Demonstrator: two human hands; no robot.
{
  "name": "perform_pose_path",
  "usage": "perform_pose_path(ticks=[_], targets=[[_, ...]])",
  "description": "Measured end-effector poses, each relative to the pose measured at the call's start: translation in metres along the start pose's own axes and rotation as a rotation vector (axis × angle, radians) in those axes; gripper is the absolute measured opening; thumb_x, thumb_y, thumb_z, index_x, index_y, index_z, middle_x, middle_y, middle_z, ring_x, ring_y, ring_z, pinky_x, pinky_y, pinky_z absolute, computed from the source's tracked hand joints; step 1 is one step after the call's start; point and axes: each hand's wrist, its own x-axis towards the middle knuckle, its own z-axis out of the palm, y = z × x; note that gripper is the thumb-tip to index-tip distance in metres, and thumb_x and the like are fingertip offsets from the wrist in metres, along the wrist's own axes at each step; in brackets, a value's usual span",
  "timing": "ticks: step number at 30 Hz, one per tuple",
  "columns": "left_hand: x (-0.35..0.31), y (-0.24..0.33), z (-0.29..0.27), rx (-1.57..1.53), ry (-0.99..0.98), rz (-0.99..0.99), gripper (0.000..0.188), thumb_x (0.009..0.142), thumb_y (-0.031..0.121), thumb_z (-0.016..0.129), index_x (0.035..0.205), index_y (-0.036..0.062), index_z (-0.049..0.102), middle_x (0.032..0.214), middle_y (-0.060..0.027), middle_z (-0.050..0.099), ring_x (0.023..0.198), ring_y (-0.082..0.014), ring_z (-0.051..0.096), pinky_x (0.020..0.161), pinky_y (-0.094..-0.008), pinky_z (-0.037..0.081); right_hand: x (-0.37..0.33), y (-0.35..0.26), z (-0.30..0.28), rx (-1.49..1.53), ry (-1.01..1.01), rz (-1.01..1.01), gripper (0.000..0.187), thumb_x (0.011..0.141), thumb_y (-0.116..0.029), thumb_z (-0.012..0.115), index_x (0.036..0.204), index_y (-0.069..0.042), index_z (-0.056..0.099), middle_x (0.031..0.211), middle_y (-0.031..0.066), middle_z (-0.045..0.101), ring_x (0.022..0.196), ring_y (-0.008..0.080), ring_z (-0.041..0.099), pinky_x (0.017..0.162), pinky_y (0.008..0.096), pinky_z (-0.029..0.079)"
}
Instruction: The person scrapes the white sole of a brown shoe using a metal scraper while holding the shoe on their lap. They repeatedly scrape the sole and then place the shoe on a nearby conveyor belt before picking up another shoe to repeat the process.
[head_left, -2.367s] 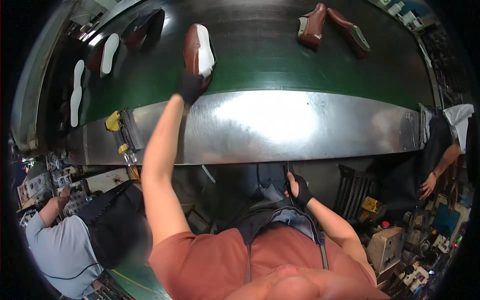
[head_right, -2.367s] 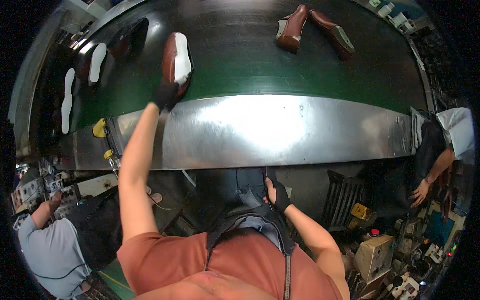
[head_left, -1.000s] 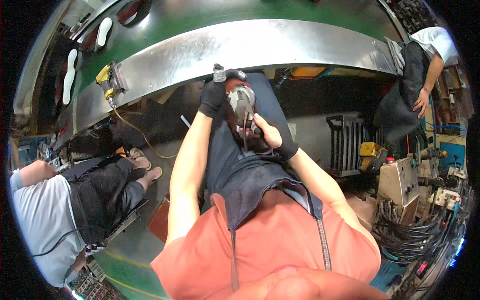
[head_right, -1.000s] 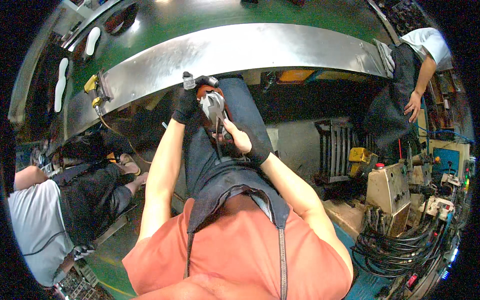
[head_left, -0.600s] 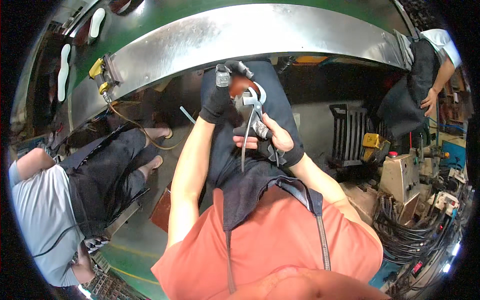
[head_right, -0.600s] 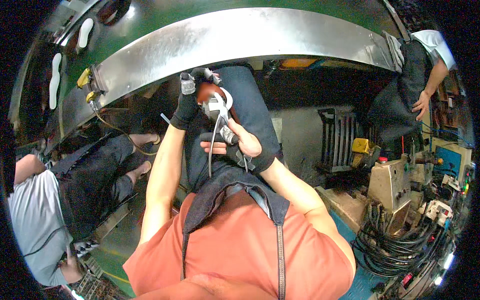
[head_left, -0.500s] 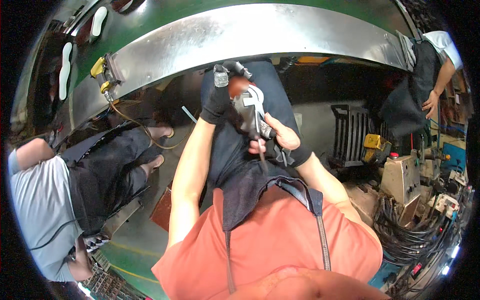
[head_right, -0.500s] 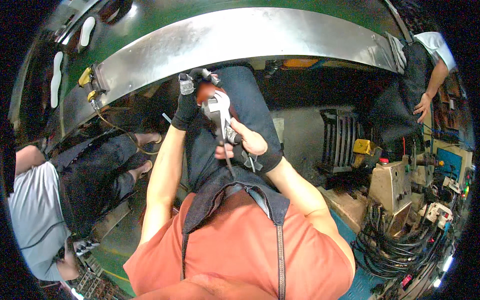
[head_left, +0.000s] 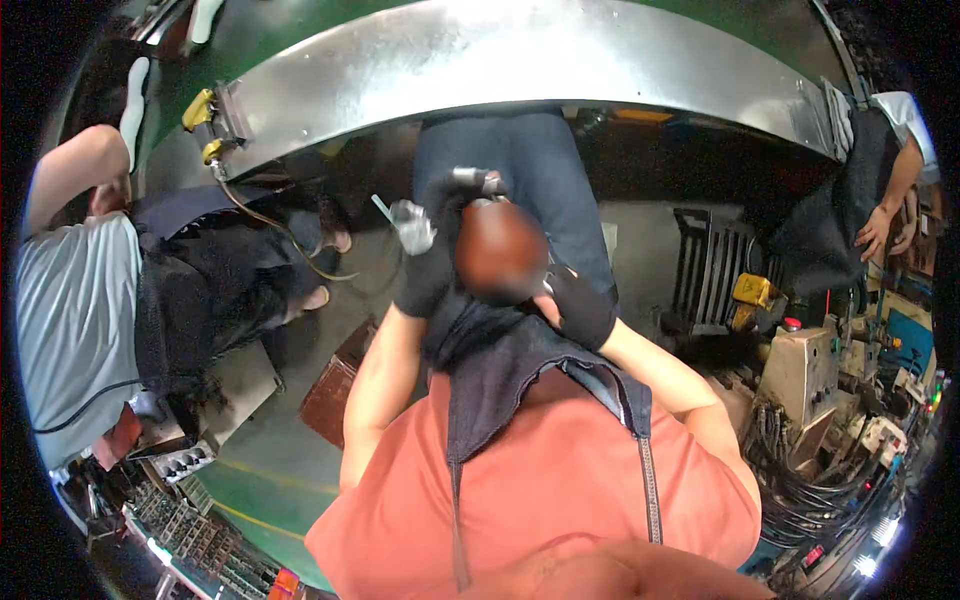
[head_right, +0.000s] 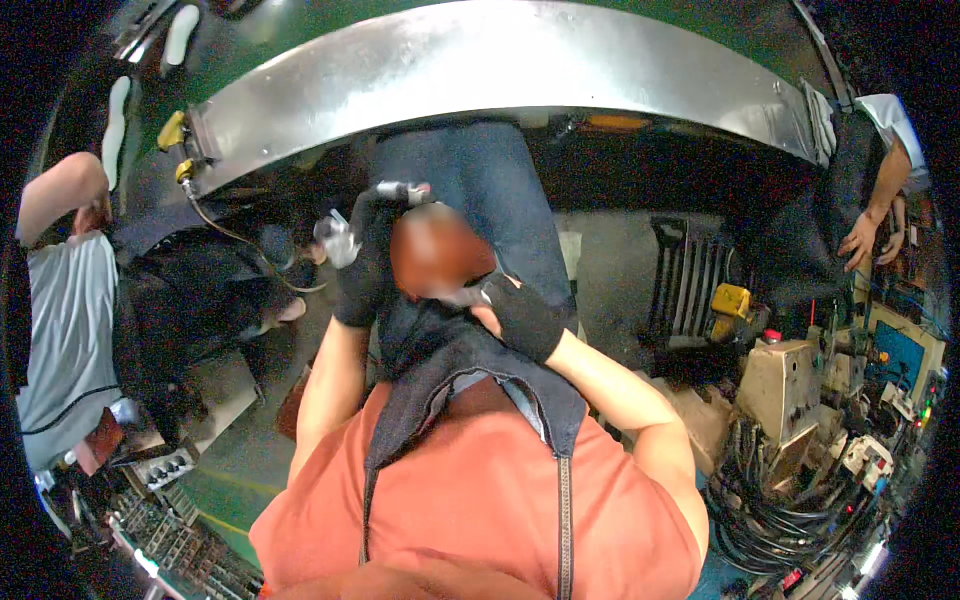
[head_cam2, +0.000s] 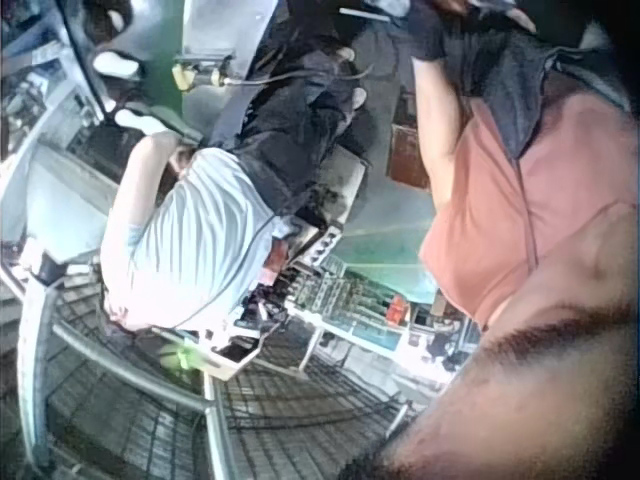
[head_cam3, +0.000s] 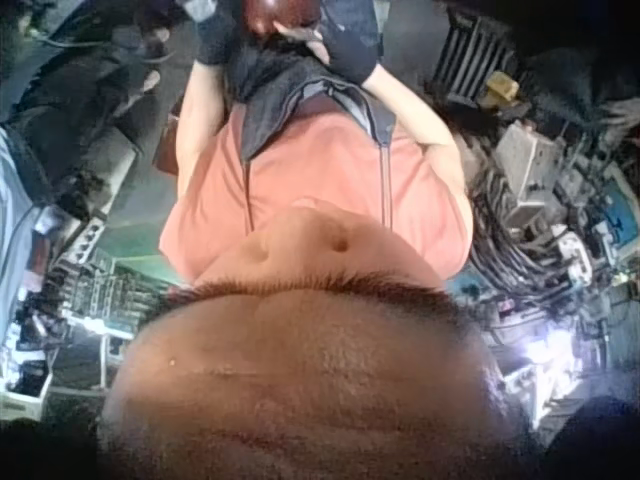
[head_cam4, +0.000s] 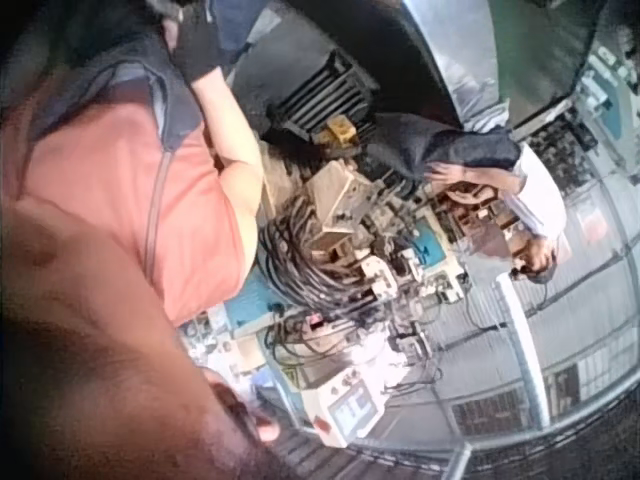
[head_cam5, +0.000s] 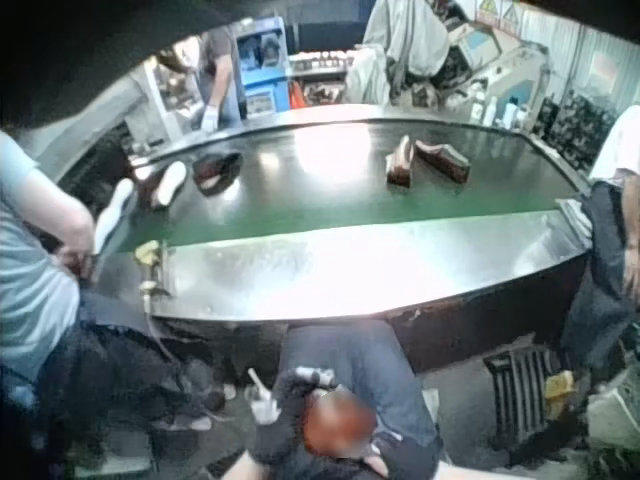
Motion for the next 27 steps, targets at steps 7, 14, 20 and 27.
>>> perform_pose_path(ticks=[7,14,20,27], targets=[[-0.066,-0.020,0.020,-0.134,0.073,-0.299,0.069,0.090,0.063,0.030,0.123,0.0035,0.042,0.117,-0.0126,0.053,0.108,-0.0226,0.051,0.098,-0.0357,0.037,-0.048,0.008,-0.006,-0.073,-0.114,-0.145,0.032,0.070,-0.024,0.070,0.087,-0.001,0.055,0.098,0.0161,0.057,0.089,0.0338,0.056,0.078,0.0420,0.046],[-0.047,-0.014,0.028,0.056,-0.001,-0.156,0.044,0.092,0.039,0.045,0.118,0.0040,0.044,0.099,-0.0044,0.055,0.096,-0.0136,0.052,0.088,-0.0273,0.040,-0.050,0.012,-0.007,-0.012,-0.163,-0.103,0.034,0.071,-0.026,0.068,0.089,0.000,0.056,0.100,0.0172,0.056,0.092,0.0351,0.055,0.080,0.0430,0.045],[-0.028,-0.009,0.043,-0.181,0.076,-0.349,0.032,0.093,0.029,0.052,0.113,0.0043,0.047,0.089,-0.0021,0.054,0.085,-0.0102,0.054,0.079,-0.0247,0.043,-0.061,0.017,-0.003,-0.017,-0.193,0.009,0.037,0.070,-0.026,0.068,0.092,0.000,0.056,0.104,0.0165,0.055,0.094,0.0357,0.054,0.082,0.0437,0.044],[-0.016,-0.014,0.034,-0.343,0.152,-0.269,0.076,0.084,0.072,0.031,0.112,0.0031,0.048,0.086,-0.0077,0.060,0.082,-0.0158,0.058,0.076,-0.0294,0.047,-0.065,0.019,-0.005,0.001,-0.066,-0.006,0.040,0.080,-0.039,0.058,0.092,-0.001,0.057,0.102,0.0160,0.055,0.094,0.0367,0.054,0.082,0.0452,0.044]])
